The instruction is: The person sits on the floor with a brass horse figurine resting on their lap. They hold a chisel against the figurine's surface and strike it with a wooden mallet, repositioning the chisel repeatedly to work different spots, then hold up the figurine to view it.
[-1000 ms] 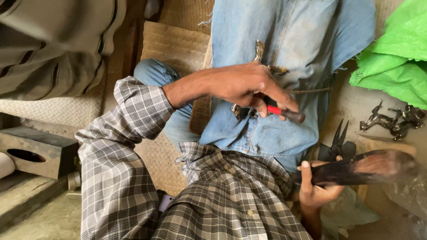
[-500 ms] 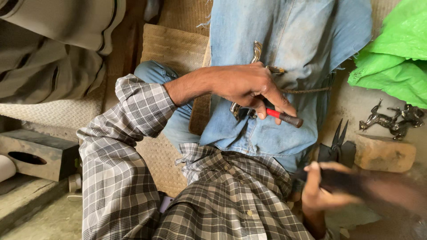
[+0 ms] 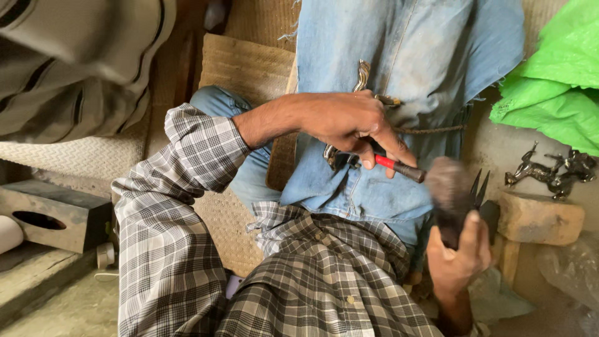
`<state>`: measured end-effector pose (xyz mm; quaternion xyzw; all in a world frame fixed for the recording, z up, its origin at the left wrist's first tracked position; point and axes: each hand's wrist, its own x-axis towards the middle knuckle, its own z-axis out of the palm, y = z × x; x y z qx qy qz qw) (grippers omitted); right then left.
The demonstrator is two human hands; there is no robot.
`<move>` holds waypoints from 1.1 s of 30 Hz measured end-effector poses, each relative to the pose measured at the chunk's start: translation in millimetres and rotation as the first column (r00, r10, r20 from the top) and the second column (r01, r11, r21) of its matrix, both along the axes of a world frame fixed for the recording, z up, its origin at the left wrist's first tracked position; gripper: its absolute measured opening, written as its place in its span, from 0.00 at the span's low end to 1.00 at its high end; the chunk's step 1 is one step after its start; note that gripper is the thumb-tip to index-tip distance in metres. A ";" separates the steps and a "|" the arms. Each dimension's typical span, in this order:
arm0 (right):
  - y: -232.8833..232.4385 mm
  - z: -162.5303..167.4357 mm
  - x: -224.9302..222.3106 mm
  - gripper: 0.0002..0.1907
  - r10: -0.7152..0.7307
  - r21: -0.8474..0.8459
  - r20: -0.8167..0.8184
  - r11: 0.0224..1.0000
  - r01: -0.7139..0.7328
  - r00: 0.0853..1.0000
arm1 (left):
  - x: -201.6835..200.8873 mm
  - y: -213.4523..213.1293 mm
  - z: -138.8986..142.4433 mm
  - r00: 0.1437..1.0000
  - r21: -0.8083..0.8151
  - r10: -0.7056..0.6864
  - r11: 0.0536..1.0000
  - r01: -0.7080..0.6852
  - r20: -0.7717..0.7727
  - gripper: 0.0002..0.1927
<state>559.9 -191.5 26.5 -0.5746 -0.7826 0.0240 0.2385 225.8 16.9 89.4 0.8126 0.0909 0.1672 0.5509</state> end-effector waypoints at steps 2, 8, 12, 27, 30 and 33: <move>0.7 -0.1 2.0 0.45 -0.139 -0.138 -0.463 0.987 0.084 0.875 | 1.3 0.4 -0.6 1.000 -0.004 -0.006 1.000 0.006 -0.017 0.30; 0.0 -1.9 10.0 0.44 -0.150 -0.173 -0.480 0.982 0.075 0.864 | 2.9 -0.4 -2.2 1.000 0.003 -0.008 1.000 0.008 -0.015 0.29; 0.3 -7.1 19.2 0.41 -0.041 0.025 0.008 0.999 0.041 0.999 | 2.2 -0.6 -1.3 0.999 -0.002 -0.007 1.000 0.007 -0.031 0.29; 2.8 0.5 33.2 0.41 -0.011 -0.057 -0.023 0.998 0.010 1.000 | 0.3 -0.6 4.0 1.000 0.028 -0.017 0.999 0.017 -0.007 0.28; 4.8 9.0 24.4 0.41 -0.136 -0.117 -0.275 0.987 0.107 0.952 | -0.7 -0.5 2.6 1.000 0.039 -0.009 0.999 0.009 -0.007 0.28; 9.0 17.0 22.7 0.40 0.010 -0.025 0.139 1.000 -0.007 0.990 | 0.8 -1.7 0.9 1.000 0.028 0.008 1.000 -0.007 -0.017 0.27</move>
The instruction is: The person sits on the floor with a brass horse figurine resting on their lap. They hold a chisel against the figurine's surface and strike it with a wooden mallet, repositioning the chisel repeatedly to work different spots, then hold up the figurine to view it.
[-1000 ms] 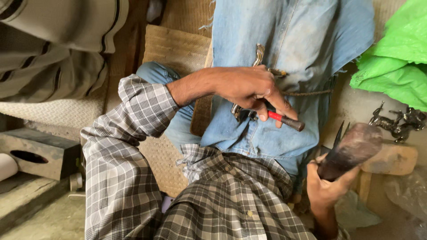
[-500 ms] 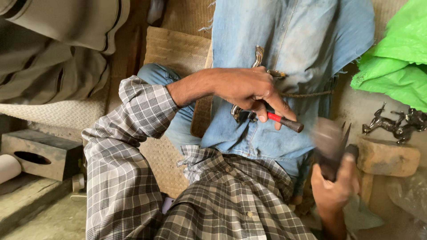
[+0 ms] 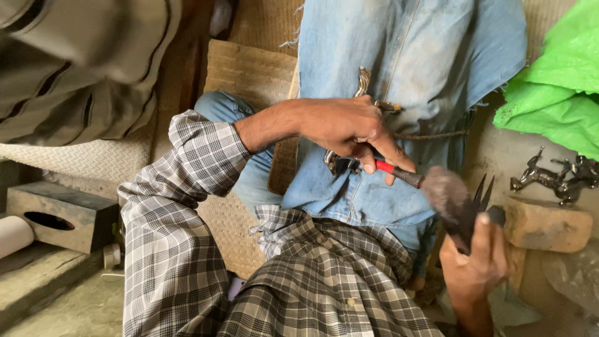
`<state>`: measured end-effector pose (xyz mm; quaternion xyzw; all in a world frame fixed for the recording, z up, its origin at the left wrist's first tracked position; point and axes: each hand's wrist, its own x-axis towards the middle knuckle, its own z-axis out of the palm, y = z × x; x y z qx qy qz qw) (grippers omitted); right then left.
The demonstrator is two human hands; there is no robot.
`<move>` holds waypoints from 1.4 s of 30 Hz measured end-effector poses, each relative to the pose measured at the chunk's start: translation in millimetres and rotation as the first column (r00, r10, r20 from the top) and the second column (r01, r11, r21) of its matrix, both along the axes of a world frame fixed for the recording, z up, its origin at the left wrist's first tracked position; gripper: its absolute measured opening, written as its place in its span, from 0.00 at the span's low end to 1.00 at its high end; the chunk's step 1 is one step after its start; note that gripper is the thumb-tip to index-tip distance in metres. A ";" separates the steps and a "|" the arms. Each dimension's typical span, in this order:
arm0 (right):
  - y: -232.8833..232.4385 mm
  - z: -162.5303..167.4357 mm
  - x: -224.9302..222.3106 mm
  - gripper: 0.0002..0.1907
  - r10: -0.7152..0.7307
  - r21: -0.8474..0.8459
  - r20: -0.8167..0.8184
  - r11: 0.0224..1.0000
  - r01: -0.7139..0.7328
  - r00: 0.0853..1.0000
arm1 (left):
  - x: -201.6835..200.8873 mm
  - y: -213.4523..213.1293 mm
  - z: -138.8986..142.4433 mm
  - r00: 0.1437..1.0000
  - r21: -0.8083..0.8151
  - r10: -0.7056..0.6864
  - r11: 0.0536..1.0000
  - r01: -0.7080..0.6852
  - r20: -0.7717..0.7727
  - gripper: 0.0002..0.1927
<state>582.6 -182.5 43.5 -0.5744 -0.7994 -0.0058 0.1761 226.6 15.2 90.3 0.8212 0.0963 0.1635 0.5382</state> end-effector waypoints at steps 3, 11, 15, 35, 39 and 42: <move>1.7 -1.4 0.0 0.42 -0.112 -0.072 -0.391 0.993 0.090 0.913 | -0.9 -0.5 -1.3 1.000 0.002 0.011 1.000 -0.011 -0.010 0.28; -3.4 -4.9 -8.4 0.48 -0.121 -0.119 -0.824 0.992 0.038 0.553 | -3.6 -7.2 -6.8 0.989 0.023 0.142 0.989 -0.143 0.028 0.29; 9.0 4.7 -6.1 0.47 0.105 0.085 0.111 0.990 -0.114 0.988 | -4.7 -9.2 -9.1 0.989 0.032 0.149 0.988 -0.149 0.017 0.29; 24.4 2.9 9.1 0.40 -0.061 0.060 -0.193 0.995 0.073 0.979 | -16.2 -30.8 -2.9 0.893 -0.001 0.412 0.908 -0.419 0.181 0.24; 47.4 16.0 14.8 0.41 0.078 0.108 -0.115 0.992 -0.066 0.990 | -12.8 -28.8 -6.5 0.914 0.067 0.371 0.920 -0.386 0.162 0.23; 53.6 23.3 17.0 0.39 0.155 0.202 -0.051 0.969 -0.142 0.987 | -11.6 -27.8 -8.4 0.911 0.094 0.361 0.918 -0.385 0.201 0.23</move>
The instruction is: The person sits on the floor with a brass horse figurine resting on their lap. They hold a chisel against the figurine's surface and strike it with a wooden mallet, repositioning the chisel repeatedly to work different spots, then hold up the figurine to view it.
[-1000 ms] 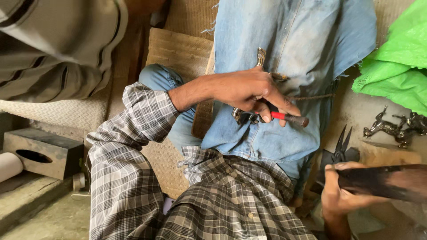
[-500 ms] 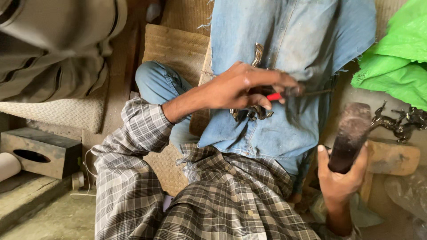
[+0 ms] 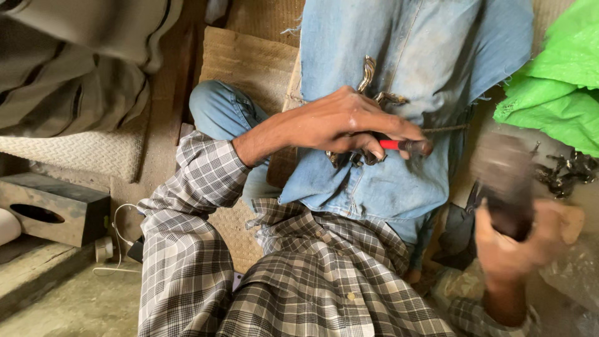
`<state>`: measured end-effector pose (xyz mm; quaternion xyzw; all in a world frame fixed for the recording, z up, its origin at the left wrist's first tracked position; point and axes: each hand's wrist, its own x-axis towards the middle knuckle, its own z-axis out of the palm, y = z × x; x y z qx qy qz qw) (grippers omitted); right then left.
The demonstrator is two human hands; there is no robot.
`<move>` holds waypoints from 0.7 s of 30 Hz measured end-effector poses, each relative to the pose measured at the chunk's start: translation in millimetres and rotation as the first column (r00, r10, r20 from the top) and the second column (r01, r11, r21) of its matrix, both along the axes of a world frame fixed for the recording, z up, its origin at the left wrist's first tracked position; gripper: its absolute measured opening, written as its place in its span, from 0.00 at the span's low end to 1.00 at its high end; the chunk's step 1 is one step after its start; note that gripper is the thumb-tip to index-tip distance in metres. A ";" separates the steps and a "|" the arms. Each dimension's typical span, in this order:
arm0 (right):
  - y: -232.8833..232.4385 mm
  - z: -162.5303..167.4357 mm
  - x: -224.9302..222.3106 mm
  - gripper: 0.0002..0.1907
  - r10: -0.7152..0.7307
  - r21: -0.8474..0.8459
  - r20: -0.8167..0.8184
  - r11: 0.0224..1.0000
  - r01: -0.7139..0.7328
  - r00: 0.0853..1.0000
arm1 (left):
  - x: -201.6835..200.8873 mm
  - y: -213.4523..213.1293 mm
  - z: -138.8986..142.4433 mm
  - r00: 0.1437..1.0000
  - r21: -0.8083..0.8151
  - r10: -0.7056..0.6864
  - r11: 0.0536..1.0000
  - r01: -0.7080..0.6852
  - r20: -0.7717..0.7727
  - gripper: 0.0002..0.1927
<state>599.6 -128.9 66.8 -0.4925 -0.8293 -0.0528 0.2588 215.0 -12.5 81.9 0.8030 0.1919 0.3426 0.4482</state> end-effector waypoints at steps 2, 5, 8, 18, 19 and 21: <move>-1.5 1.0 -3.1 0.41 -0.069 -0.214 -0.544 0.975 -0.059 0.836 | 0.2 1.2 -0.7 1.000 -0.011 -0.009 1.000 0.009 0.018 0.23; 1.9 7.4 -5.9 0.32 -0.156 -0.352 -0.635 0.930 -0.104 0.756 | 0.8 2.3 -0.7 1.000 -0.018 -0.012 1.000 0.012 -0.001 0.23; 16.7 20.4 -8.0 0.35 0.011 -0.205 -0.054 0.978 -0.022 0.998 | 0.9 3.2 0.2 1.000 0.014 -0.008 1.000 0.008 -0.029 0.24; 34.9 26.1 -15.0 0.40 0.102 -0.259 -0.162 0.955 -0.142 0.982 | 0.3 5.5 -5.0 0.998 0.008 -0.022 1.000 0.023 -0.051 0.27; 34.4 23.2 -12.0 0.40 0.102 -0.260 -0.170 0.955 -0.145 0.980 | 0.7 5.9 -5.8 0.997 -0.011 -0.029 1.000 0.028 -0.071 0.27; 33.7 19.6 -5.4 0.41 0.100 -0.243 -0.033 0.964 -0.105 0.994 | 1.7 6.0 -7.0 0.994 -0.061 -0.043 0.997 0.037 -0.105 0.28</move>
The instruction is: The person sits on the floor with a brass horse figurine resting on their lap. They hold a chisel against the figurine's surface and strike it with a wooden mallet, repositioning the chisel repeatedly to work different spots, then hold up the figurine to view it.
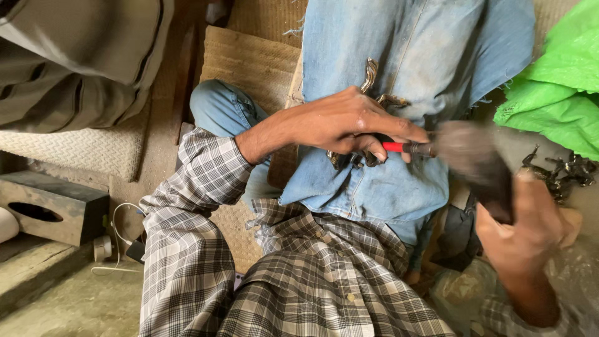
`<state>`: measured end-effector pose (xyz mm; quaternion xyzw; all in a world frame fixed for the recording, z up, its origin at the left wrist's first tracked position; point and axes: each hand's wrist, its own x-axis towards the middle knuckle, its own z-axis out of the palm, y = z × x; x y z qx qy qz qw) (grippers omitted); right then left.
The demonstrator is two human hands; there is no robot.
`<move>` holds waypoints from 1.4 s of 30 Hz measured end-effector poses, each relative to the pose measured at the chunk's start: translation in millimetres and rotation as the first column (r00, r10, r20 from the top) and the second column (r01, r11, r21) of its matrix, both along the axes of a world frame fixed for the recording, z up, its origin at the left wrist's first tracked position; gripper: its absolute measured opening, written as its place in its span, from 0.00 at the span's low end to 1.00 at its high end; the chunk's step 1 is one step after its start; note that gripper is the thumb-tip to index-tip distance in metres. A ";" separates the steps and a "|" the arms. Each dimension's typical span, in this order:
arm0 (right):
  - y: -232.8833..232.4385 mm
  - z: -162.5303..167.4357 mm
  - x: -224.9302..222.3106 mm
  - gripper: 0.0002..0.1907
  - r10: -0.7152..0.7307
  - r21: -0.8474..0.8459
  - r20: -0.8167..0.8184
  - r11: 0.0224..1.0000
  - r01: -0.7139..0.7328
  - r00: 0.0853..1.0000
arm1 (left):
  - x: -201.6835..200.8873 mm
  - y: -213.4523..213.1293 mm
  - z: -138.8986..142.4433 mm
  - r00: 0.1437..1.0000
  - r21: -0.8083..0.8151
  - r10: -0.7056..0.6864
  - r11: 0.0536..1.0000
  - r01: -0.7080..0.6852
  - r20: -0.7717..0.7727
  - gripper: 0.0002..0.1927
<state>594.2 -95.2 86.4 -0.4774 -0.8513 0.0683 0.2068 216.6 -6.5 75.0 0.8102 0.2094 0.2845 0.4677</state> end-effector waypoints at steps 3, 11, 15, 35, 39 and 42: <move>0.5 -3.1 4.3 0.40 -0.076 0.014 0.005 0.997 0.076 0.997 | -0.7 0.2 0.1 0.999 0.033 -0.010 0.999 0.008 0.049 0.28; 8.7 4.1 8.0 0.40 0.022 -0.013 -0.017 1.000 -0.022 1.000 | -4.5 1.3 5.8 0.999 -0.031 -0.044 0.999 0.044 0.013 0.29; 9.2 4.8 13.5 0.40 0.013 -0.093 -0.071 0.995 -0.019 0.997 | -4.5 2.1 5.6 0.998 0.005 -0.049 0.999 0.048 0.043 0.30; 18.4 34.0 -0.3 0.40 -0.051 -0.125 0.061 0.990 0.059 0.997 | -11.1 0.5 -3.6 0.996 0.042 -0.042 0.998 0.038 0.085 0.41; 21.8 38.1 -3.0 0.41 0.092 -0.060 0.243 0.995 -0.080 0.966 | -12.2 -1.4 0.8 0.998 0.011 -0.034 0.999 0.034 0.047 0.37; 20.4 33.1 -2.6 0.42 -0.118 -0.090 0.009 0.989 0.119 0.993 | -13.8 -1.2 5.3 0.999 0.018 -0.025 1.000 0.024 0.029 0.32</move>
